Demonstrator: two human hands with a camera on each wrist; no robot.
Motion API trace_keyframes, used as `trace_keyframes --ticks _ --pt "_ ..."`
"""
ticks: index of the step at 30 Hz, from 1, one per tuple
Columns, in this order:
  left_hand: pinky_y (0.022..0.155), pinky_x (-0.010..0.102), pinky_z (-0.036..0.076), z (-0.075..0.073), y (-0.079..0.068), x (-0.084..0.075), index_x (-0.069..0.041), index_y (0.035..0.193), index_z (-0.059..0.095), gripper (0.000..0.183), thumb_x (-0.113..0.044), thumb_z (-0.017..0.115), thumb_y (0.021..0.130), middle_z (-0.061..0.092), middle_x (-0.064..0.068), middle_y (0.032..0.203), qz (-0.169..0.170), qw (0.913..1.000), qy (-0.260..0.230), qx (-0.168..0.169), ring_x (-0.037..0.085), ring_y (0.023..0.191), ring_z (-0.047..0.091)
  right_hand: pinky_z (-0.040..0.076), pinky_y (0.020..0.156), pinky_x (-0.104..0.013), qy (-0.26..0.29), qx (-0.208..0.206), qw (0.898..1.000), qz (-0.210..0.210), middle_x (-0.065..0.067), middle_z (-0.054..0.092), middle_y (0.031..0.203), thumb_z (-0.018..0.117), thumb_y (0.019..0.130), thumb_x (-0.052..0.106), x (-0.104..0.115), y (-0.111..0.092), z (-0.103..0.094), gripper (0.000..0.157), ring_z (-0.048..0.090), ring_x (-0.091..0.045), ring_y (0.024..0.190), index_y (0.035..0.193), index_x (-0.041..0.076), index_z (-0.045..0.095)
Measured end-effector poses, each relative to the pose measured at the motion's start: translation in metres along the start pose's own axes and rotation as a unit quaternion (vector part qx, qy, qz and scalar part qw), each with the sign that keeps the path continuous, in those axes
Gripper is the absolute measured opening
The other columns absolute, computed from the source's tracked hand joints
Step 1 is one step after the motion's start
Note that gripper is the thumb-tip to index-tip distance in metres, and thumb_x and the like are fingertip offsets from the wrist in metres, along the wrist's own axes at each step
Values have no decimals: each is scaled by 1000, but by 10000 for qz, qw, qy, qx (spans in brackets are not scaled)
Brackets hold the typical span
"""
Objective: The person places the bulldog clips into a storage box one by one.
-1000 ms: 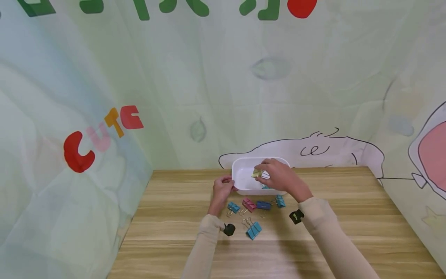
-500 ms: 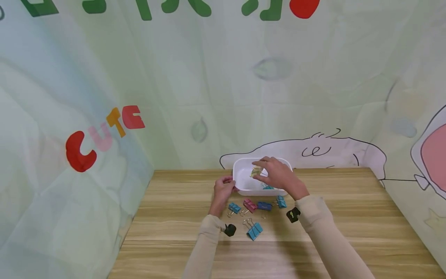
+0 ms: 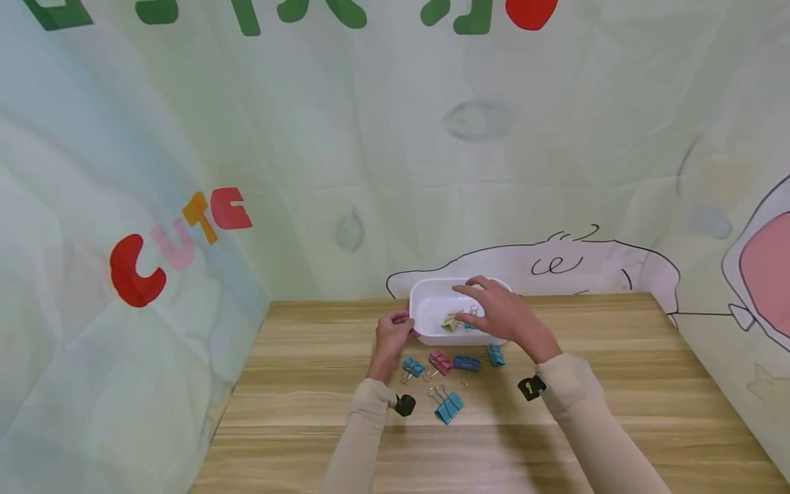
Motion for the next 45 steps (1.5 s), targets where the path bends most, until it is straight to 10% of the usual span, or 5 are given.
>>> trace_keyframes --ticks 29,45 --pt "87 47 64 1 1 0 17 126 60 31 6 62 96 62 20 104 -13 10000 -31 1 29 83 68 61 92 -49 648 347 9964 -415 -10 63 132 78 93 41 34 -104 86 57 64 -28 115 143 16 64" --pt "84 40 66 0 1 -1 17 127 59 32 7 62 96 63 22 107 22 10000 -27 48 30 86 69 61 91 -43 803 405 9954 -338 -6 66 120 81 88 43 46 -113 122 59 63 -20 105 138 14 66"
Point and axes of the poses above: each hand's wrist, its own y-axis towards the middle knuckle, its own z-axis out of the palm, x = y × z, the point moved 4 cm from there along y, towards the middle knuckle
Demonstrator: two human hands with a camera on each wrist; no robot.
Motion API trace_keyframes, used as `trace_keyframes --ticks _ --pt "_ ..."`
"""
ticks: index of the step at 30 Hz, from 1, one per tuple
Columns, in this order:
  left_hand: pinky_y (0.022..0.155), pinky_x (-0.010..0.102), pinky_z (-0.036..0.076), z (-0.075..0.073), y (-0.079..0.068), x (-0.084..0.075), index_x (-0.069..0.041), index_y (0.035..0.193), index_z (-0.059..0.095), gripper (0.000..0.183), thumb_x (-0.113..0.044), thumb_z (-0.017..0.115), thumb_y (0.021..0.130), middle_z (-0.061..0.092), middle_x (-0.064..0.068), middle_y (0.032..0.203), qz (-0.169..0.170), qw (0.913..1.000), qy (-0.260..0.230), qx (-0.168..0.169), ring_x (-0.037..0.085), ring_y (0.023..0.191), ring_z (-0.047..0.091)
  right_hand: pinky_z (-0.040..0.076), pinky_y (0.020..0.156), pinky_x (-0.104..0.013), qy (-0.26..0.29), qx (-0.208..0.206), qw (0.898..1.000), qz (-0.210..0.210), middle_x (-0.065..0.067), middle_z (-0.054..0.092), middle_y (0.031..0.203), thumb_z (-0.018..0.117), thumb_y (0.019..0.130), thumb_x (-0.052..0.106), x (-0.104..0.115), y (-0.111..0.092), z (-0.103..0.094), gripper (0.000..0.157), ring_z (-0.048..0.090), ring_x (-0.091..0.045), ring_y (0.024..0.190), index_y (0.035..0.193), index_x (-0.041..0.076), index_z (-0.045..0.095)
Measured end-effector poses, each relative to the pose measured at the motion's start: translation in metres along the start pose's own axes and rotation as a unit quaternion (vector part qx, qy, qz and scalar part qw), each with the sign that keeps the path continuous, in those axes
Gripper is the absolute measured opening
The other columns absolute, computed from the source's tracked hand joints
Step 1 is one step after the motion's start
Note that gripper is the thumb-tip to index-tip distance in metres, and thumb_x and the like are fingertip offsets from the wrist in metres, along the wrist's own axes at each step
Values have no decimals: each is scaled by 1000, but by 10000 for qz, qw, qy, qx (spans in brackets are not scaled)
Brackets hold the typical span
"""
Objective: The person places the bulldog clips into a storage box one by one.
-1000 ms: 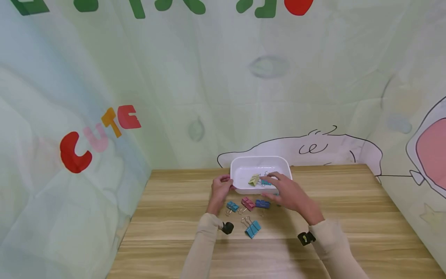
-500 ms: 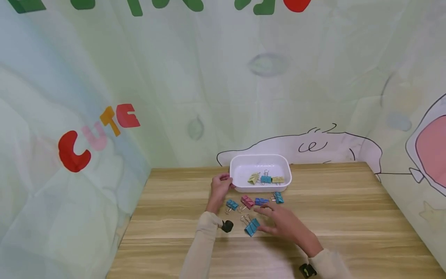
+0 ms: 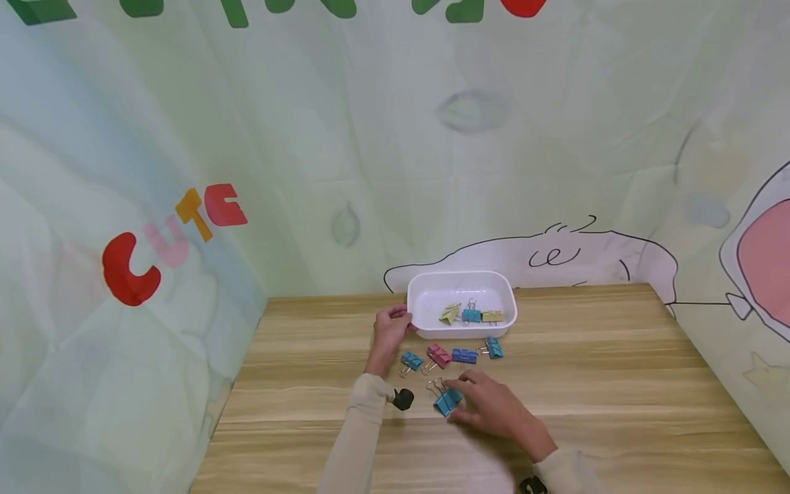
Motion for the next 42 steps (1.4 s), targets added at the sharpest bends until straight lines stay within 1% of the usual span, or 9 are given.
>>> trace_keyframes --ticks 2,4,9,15,18,25,31,37,42 --pt "81 37 66 0 0 0 18 125 59 31 7 61 95 63 21 104 85 10000 -33 0 28 84 69 62 88 -40 42 10 10000 17 -4 66 118 82 88 43 1 2 3 58 63 -18 102 137 14 67" --pt "83 39 66 0 0 0 18 125 59 31 8 61 95 63 21 104 85 10000 -42 -16 30 85 70 62 84 -36 58 32 10000 57 -3 66 116 82 89 42 0 3 5 58 62 -16 99 137 14 67" --pt "90 46 64 1 0 -2 17 128 59 32 7 61 97 62 22 107 -51 10000 -13 -39 36 91 69 60 77 -31 29 51 9997 250 -3 65 116 81 87 47 1 4 10 61 60 -13 95 137 15 67" --pt "89 46 64 1 -1 -2 16 126 61 31 7 62 97 62 20 106 -68 9999 30 -78 31 87 69 59 72 -30 -198 -86 9989 412 1 63 112 80 83 60 4 5 15 67 58 -12 93 133 17 69" --pt "88 46 64 1 0 -1 16 126 61 30 7 62 97 62 20 105 -42 10000 30 -84 29 84 68 58 68 -28 -365 -219 9982 423 2 62 109 80 83 61 6 5 16 65 57 -11 90 130 17 71" --pt "88 48 64 1 1 0 17 125 61 30 8 62 96 62 20 105 6 10000 53 -69 29 83 68 57 66 -26 -442 -330 9975 441 -1 62 107 81 88 47 10 7 19 52 58 -13 88 126 13 71" --pt "89 48 64 1 0 0 17 125 60 30 7 62 96 62 20 105 -27 10000 62 -59 30 85 68 55 65 -24 -421 -362 9977 392 -2 63 108 81 89 40 14 6 19 49 57 -12 87 127 11 71" --pt "90 48 63 1 0 -1 16 126 60 31 7 62 97 61 20 106 -74 10000 54 -37 34 89 69 55 65 -24 -520 -320 9975 365 0 63 108 80 89 42 14 6 18 49 57 -12 89 127 13 71" --pt "85 44 65 0 1 0 17 126 60 32 8 62 95 61 20 105 -35 10000 54 -29 35 88 69 58 69 -27 -555 -244 9974 400 -2 65 112 79 90 44 13 6 15 51 59 -14 92 129 13 70"
Point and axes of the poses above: each hand's wrist, its own y-axis towards the middle knuckle, its own z-axis out of the palm, x = y × z, the point moved 4 cm from there along y, towards the middle knuckle
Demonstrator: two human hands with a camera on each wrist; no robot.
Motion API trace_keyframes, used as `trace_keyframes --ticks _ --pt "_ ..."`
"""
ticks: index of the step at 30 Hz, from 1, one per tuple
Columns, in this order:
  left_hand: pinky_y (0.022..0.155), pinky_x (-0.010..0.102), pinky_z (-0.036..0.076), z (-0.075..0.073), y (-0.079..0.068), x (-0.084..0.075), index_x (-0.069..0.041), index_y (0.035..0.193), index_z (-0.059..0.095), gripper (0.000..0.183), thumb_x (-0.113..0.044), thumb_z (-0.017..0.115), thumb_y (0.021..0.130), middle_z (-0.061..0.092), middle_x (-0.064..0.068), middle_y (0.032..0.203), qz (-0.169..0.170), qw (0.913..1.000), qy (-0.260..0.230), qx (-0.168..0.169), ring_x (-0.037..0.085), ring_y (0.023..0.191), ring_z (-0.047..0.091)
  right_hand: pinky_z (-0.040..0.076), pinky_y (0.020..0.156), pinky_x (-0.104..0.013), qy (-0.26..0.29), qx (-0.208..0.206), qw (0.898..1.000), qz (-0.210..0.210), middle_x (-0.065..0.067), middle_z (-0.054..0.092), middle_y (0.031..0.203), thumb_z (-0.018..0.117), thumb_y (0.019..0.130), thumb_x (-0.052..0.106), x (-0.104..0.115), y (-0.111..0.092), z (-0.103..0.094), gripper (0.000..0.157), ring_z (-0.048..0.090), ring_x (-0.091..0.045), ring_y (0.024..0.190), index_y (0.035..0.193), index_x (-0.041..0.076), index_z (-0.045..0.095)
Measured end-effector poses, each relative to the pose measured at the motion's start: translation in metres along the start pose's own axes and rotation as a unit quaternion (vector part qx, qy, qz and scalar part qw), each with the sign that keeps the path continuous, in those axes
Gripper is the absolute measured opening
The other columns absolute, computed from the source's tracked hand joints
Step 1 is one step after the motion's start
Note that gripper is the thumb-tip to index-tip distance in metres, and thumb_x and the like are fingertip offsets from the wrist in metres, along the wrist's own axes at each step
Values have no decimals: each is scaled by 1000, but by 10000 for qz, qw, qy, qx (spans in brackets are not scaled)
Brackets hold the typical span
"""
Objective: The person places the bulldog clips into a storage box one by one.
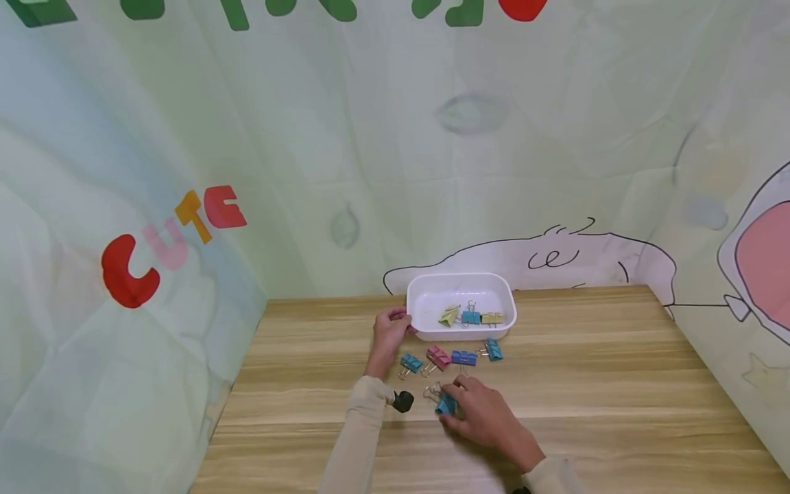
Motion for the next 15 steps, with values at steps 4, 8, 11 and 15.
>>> trace_keyframes --ticks 4,8,11,15 --pt "82 42 66 -1 0 1 18 125 60 31 8 62 95 61 19 104 35 10000 1 -6 35 86 70 62 73 -33 -115 -157 9998 -103 -5 66 114 81 88 43 1 2 -9 51 63 -17 96 128 12 71" --pt "82 41 66 -1 -1 0 18 125 60 32 8 62 95 62 19 105 36 10000 -2 4 33 85 70 63 75 -36 -216 -275 9991 -229 -6 68 116 82 88 40 -1 7 -22 50 64 -20 98 127 12 71" --pt "81 41 66 -1 -1 0 18 126 59 32 8 62 95 62 19 105 49 10000 -6 15 32 83 70 64 79 -38 -265 -266 9989 -263 -8 68 118 82 88 37 -4 13 -30 49 65 -22 99 128 10 71" --pt "82 41 66 0 -2 0 18 126 59 33 8 62 95 61 20 106 59 10000 -19 33 33 85 70 65 75 -38 -431 -369 9978 -344 -10 68 116 84 87 35 -9 21 -41 49 66 -22 96 126 8 72"
Point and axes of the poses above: each hand's wrist, its own y-axis towards the middle knuckle, its own z-axis out of the palm, x = y × z, the point moved 4 cm from there along y, towards the middle knuckle
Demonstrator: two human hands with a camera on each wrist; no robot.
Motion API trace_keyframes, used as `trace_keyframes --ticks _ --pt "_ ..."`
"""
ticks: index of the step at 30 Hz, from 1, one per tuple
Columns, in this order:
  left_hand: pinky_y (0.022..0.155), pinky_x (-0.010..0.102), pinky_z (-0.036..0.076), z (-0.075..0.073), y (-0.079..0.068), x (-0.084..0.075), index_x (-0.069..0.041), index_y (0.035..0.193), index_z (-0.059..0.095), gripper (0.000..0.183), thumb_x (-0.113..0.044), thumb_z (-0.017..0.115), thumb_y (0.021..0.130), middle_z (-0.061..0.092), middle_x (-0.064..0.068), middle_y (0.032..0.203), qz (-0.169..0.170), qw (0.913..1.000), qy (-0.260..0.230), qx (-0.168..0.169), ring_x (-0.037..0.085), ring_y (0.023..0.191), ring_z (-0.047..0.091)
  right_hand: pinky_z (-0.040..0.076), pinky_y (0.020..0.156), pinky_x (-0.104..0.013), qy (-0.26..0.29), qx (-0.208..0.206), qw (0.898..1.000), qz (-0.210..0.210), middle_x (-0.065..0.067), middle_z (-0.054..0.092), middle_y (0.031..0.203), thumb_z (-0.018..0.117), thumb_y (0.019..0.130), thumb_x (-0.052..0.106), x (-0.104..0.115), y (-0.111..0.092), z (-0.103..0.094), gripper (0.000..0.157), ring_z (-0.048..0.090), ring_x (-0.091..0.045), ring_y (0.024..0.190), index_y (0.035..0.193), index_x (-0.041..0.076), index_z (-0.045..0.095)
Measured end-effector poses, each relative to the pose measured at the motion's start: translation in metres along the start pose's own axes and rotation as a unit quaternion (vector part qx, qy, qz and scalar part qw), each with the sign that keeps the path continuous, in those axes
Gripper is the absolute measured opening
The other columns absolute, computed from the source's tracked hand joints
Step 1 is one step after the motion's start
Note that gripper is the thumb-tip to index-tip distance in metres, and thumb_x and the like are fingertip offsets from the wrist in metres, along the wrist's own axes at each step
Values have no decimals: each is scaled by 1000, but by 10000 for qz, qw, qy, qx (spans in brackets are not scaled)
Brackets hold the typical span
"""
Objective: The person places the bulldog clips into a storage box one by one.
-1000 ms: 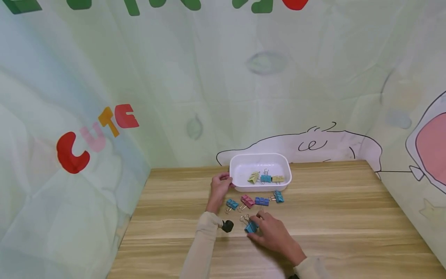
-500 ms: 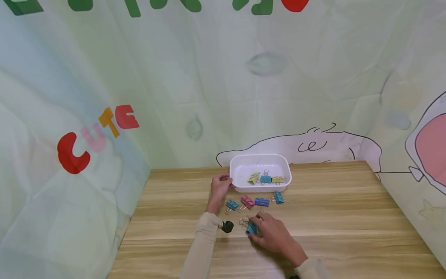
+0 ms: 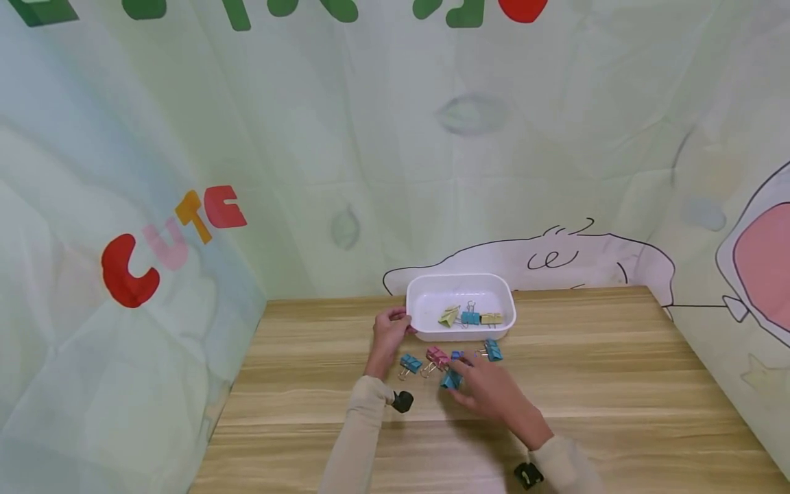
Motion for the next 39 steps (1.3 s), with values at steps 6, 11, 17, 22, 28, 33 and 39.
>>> trace_keyframes --ticks 6,11,17,22,28,33,39 --pt "87 46 64 -1 0 -1 18 127 58 34 7 62 96 61 21 107 -50 10000 8 33 39 91 69 62 69 -38 -53 -79 9999 -45 -7 68 109 85 86 33 -6 16 -18 46 63 -20 90 123 10 72" --pt "88 47 64 -2 0 -1 17 127 58 33 6 62 96 61 21 108 -51 10000 35 45 41 92 69 60 67 -37 -238 -203 9995 -97 -7 67 107 85 86 36 -9 35 -34 48 62 -19 89 124 10 72" --pt "86 44 65 -3 0 0 16 126 60 31 5 62 97 61 20 106 -73 9999 87 26 30 85 69 62 64 -36 -287 -199 9994 82 -7 69 111 83 89 37 -15 59 -52 47 64 -19 90 125 11 72" --pt "89 47 64 -2 0 1 16 127 59 31 5 62 98 61 21 108 -102 9999 47 27 29 85 69 63 65 -41 -217 -58 9993 297 -10 68 117 80 91 39 -19 78 -61 50 65 -24 95 130 11 70" --pt "92 50 62 -1 0 1 14 126 61 30 4 62 98 61 21 109 -159 9999 -15 22 27 84 69 64 73 -45 -183 198 9987 430 -12 67 123 77 93 43 -21 97 -63 54 65 -26 101 135 11 67" --pt "90 52 63 -1 -1 0 15 122 61 28 6 62 96 62 19 105 -58 9999 -112 24 23 77 67 64 73 -46 -21 292 9985 463 -12 66 121 78 93 39 -22 108 -61 53 64 -26 100 136 10 67" --pt "90 53 62 -2 -1 0 16 123 60 29 7 62 96 63 20 105 11 9999 -142 69 23 77 68 63 78 -48 -53 334 9980 538 -15 66 123 77 94 38 -26 116 -57 53 65 -29 103 136 8 66"
Point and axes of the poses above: each hand's wrist, its own y-axis towards the middle knuckle, its own z-axis out of the palm, x = y × z, the point moved 4 cm from there along y, towards the middle knuckle
